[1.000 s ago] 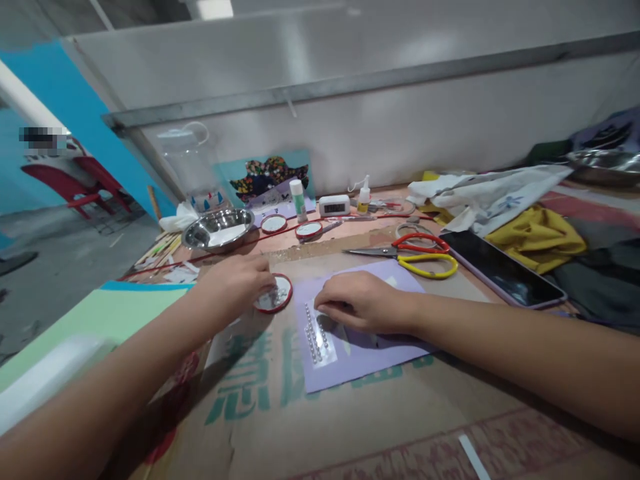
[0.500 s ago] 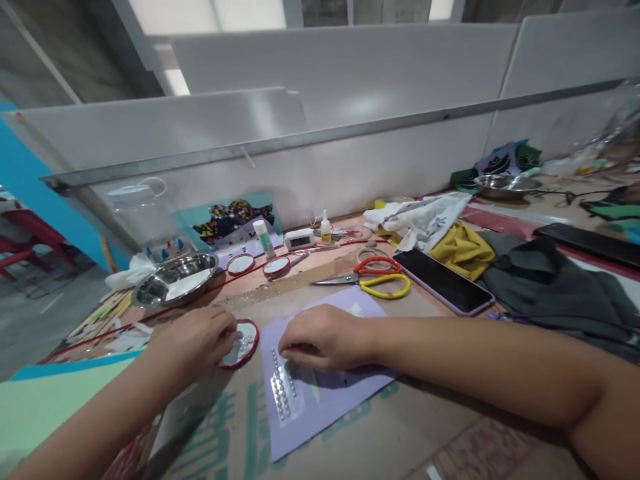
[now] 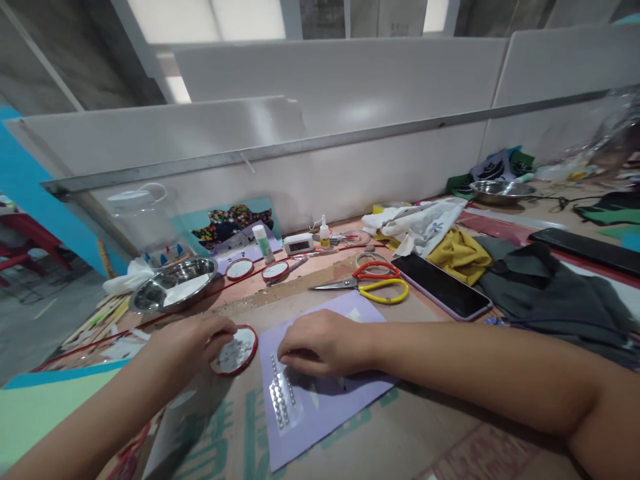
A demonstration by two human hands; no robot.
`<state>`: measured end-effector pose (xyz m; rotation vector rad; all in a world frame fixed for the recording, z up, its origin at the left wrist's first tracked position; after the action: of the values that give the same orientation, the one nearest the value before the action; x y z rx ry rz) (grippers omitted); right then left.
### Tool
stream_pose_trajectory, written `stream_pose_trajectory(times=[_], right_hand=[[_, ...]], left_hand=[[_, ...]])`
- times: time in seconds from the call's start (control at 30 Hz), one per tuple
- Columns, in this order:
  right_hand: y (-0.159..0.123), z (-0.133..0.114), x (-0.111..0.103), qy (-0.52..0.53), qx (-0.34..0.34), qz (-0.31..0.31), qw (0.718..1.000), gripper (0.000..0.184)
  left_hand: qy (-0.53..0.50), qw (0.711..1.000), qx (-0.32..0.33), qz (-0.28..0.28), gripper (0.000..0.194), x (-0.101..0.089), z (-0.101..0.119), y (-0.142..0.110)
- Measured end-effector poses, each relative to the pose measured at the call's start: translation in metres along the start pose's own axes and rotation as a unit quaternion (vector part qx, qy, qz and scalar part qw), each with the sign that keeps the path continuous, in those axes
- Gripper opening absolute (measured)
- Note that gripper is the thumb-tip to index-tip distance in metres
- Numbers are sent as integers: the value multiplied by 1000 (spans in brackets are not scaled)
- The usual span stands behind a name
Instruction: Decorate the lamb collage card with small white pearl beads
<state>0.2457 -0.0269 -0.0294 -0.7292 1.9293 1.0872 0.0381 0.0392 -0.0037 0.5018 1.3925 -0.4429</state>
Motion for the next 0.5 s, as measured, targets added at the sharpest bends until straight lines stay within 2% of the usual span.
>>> stream_pose_trajectory(times=[0.1,0.23,0.3,0.4,0.5], right_hand=[[0,-1,-2,-1,-5,7,1000,20],[0,-3,-9,8,-1,62,998,21],[-2,0,-14,25,42,116,992,21],[-4,8,-16,58,111,164,978,21],[-3,8,-12,70,81,150,983,23]], left_hand=[[-13,1000,9,0,30,-7,8,0],[-111,991,14,68,28,-10,30,-6],[-203,975,8,85,28,-1,44,-11],[-289,948,-54,120,30,17,58,-17],[-385,915,-47,113,36,31,70,-19]])
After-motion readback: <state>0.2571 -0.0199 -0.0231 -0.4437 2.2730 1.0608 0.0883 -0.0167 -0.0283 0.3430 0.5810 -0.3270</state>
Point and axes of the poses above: each hand's wrist, its own y-axis towards the middle knuckle, its own x-axis out of the palm, z = x × y, the point moved 5 cm from there along y, towards the middle knuckle, and after that the axes turned 2 degrees about -z, right-handed, at the moved point
